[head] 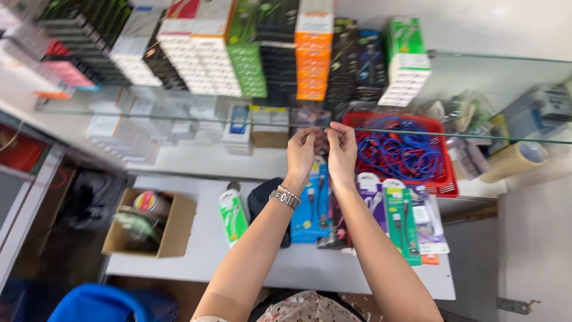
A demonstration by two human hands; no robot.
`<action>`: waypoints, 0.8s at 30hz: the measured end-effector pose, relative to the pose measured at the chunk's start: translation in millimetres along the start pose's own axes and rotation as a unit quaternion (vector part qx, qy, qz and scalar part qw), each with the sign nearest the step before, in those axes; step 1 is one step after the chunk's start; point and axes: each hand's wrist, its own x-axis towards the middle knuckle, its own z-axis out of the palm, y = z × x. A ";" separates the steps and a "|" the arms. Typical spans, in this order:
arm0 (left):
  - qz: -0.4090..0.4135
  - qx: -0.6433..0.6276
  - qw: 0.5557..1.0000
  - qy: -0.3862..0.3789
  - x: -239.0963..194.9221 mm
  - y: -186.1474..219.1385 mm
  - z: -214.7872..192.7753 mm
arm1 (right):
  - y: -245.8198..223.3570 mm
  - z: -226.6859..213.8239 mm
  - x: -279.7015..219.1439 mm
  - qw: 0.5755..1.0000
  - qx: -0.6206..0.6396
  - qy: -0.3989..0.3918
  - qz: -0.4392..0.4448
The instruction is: The person wipes the surfaces of various boxed electronic accessories, including charging cables and earphones, using a dark cloth. They handle the items one at a time, wiping each box before placing it back on the glass shelf.
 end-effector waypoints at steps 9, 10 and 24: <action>-0.020 0.056 0.992 0.113 -40.9 12.3 -165.2 | 67.8 106.1 -96.9 0.988 -0.042 -0.092 0.118; -0.019 0.062 0.990 0.128 -44.5 10.4 -182.8 | 80.8 114.1 -105.4 0.985 -0.061 -0.103 0.127; -0.266 0.150 0.932 0.192 -115.7 -150.1 -349.4 | 259.0 95.4 -196.6 0.850 -0.360 -0.288 0.253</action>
